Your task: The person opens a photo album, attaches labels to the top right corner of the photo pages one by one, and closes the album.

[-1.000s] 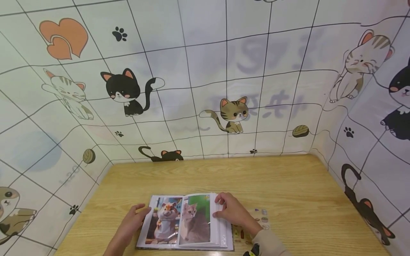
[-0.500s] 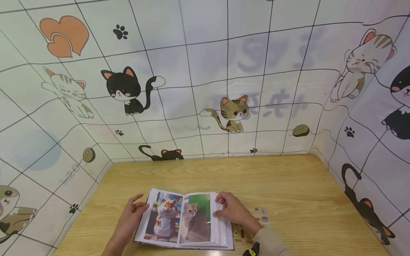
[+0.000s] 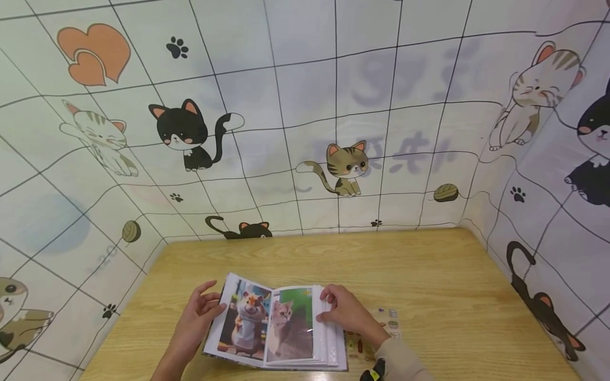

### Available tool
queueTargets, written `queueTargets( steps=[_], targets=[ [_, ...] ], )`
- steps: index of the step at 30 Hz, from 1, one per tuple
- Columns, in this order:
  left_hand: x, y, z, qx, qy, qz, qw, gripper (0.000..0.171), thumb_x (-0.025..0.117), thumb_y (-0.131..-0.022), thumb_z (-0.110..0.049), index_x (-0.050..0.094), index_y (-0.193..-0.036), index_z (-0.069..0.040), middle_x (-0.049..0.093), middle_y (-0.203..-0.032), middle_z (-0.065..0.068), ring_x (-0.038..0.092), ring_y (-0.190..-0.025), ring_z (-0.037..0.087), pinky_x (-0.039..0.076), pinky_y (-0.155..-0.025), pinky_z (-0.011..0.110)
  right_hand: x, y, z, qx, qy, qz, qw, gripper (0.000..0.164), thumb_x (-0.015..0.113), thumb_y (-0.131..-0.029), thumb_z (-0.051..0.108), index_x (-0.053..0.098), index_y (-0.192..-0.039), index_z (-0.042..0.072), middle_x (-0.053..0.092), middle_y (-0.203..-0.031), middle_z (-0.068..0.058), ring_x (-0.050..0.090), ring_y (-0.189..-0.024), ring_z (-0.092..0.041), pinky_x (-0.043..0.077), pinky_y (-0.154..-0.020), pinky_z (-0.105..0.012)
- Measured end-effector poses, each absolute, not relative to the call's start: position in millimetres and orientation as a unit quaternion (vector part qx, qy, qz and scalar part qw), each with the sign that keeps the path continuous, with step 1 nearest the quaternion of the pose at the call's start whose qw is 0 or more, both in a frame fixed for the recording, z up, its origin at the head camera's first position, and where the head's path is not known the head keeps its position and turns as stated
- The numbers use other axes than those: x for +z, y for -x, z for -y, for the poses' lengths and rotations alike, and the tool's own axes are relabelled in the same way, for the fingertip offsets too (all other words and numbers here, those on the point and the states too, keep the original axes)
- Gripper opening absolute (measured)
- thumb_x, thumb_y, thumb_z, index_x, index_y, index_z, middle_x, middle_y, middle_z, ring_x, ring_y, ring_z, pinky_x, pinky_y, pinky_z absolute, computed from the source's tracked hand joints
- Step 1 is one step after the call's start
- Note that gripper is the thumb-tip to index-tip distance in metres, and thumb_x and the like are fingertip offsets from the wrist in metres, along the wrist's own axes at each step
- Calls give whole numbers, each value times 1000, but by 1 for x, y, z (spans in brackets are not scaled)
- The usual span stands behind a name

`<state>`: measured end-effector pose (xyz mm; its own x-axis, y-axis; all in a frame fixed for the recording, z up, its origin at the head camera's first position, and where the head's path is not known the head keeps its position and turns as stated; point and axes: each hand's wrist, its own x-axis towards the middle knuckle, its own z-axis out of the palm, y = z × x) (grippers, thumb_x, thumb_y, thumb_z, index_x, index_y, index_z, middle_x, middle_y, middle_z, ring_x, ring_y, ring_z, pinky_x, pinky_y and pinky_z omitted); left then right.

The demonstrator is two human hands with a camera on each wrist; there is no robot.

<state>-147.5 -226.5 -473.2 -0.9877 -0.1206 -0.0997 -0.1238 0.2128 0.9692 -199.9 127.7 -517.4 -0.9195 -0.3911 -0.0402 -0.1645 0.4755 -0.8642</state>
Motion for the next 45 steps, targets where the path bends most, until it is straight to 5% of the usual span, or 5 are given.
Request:
queueTargets(
  steps=[16,33,45],
  targets=[
    [-463,156,199,668,14,-744,0,70,66,-85,9,36,-144,-13,52,-120,18,58,-101,20,55,-78,28,-516,200,-126,-486,159,-853,110,38,85,-76,15,60,-103,7,53,-94,-6,50,-80,-16,45,-65,-23],
    [-458,162,144,549,-63,-832,-41,77,67,-78,5,35,-145,-16,51,-111,7,50,-99,19,41,-80,29,-516,200,-124,-495,141,-851,103,51,87,-72,10,57,-113,5,51,-91,-8,47,-75,-17,40,-59,-23],
    [-465,163,103,530,-94,-843,-20,89,62,-80,4,23,-156,-21,28,-158,15,30,-143,37,33,-109,62,-517,198,-124,-490,136,-856,97,52,87,-71,11,57,-114,6,51,-90,-7,47,-74,-16,41,-60,-23]
  ],
)
